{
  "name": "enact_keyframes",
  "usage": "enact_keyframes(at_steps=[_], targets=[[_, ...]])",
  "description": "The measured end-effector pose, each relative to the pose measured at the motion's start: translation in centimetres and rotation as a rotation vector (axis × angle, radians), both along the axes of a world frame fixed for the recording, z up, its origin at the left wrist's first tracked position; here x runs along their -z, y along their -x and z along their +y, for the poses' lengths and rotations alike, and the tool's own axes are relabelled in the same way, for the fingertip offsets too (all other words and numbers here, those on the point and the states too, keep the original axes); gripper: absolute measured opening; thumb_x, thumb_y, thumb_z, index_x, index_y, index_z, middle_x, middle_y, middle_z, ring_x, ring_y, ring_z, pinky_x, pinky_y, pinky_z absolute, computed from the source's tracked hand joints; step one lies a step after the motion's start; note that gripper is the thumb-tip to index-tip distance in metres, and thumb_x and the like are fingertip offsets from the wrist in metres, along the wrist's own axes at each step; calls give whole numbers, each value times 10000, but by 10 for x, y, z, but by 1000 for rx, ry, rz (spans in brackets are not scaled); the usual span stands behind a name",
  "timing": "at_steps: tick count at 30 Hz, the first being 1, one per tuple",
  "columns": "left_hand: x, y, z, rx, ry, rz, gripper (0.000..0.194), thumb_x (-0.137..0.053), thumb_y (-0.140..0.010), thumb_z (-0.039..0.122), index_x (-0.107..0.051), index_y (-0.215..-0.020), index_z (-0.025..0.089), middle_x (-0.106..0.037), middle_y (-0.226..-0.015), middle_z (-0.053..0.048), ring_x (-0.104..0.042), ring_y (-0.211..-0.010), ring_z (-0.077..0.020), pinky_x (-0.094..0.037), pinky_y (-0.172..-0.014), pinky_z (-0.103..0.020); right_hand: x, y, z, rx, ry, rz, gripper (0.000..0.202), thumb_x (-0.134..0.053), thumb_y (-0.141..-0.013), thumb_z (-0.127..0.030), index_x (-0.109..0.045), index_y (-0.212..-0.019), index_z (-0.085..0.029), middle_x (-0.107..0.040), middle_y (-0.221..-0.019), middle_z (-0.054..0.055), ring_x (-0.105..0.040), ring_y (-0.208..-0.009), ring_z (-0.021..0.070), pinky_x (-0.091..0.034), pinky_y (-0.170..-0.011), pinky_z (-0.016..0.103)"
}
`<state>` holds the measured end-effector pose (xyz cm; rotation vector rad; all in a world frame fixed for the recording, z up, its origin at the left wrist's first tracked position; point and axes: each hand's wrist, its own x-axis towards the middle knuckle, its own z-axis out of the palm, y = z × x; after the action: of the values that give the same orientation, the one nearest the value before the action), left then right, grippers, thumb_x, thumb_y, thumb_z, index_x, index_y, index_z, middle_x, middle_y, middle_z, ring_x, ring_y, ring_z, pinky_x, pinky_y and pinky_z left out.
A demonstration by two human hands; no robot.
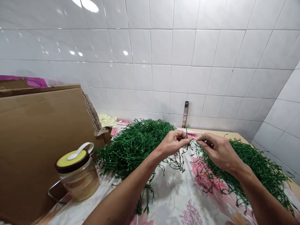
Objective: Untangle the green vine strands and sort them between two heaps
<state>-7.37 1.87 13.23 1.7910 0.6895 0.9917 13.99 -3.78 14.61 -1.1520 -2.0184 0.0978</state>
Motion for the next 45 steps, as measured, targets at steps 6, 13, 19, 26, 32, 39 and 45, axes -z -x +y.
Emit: enact_keyframes(at_steps=[6, 13, 19, 26, 32, 39, 45], targets=[[-4, -2, -11, -104, -254, 159, 189, -605, -890, 297, -647, -786, 145, -596, -735, -21, -496, -676, -126, -373, -631, -265, -4, -17, 4, -284, 495, 138, 341, -592, -976, -480, -719, -1094, -187, -705, -831, 46, -512, -537, 108, -423, -454, 238], [0, -5, -13, -230, -607, 275, 125, -587, -926, 218, -694, -874, 179, -695, -870, -64, -595, -852, -192, -452, -822, -332, -5, -38, 14, -478, 683, 292, 503, -570, -974, -545, -651, -1325, -194, -705, -1126, 135, -632, -788, 167, -557, -560, 256], [8, -8, -9, -213, -720, 311, 145, -570, -958, 220, -708, -938, 182, -702, -937, -82, -599, -915, -204, -453, -863, -347, 3, -19, 16, -286, 412, 45, 330, -544, -1002, -449, -756, -997, -196, -681, -835, 38, -581, -694, 143, -501, -602, 251], [11, -9, -9, -225, -769, 345, 136, -565, -964, 215, -683, -914, 172, -673, -940, -87, -577, -918, -206, -447, -842, -339, 6, -12, 16, -201, 261, -38, 354, -515, -1019, -432, -755, -876, -215, -698, -804, 12, -578, -699, 149, -452, -622, 258], [11, -9, -10, -184, -785, 361, 122, -544, -984, 216, -631, -908, 180, -669, -930, -78, -547, -930, -212, -431, -841, -341, 9, -14, 21, -269, 350, 30, 366, -493, -1022, -428, -701, -839, -189, -643, -772, 7, -541, -684, 141, -423, -616, 259], [11, -10, -11, -199, -779, 350, 122, -531, -982, 193, -577, -870, 176, -641, -933, -70, -537, -918, -198, -422, -816, -319, 7, -4, 15, -162, 198, -60, 288, -502, -1023, -341, -695, -867, -195, -655, -765, 1, -545, -706, 148, -403, -672, 273], [13, -11, -11, -224, -693, 428, 181, -489, -985, 194, -541, -812, 182, -591, -818, -38, -524, -762, -163, -404, -716, -292, 16, 2, 14, -15, 6, -239, 241, -487, -1030, -241, -672, -888, -179, -692, -827, 47, -589, -759, 181, -393, -723, 298]])
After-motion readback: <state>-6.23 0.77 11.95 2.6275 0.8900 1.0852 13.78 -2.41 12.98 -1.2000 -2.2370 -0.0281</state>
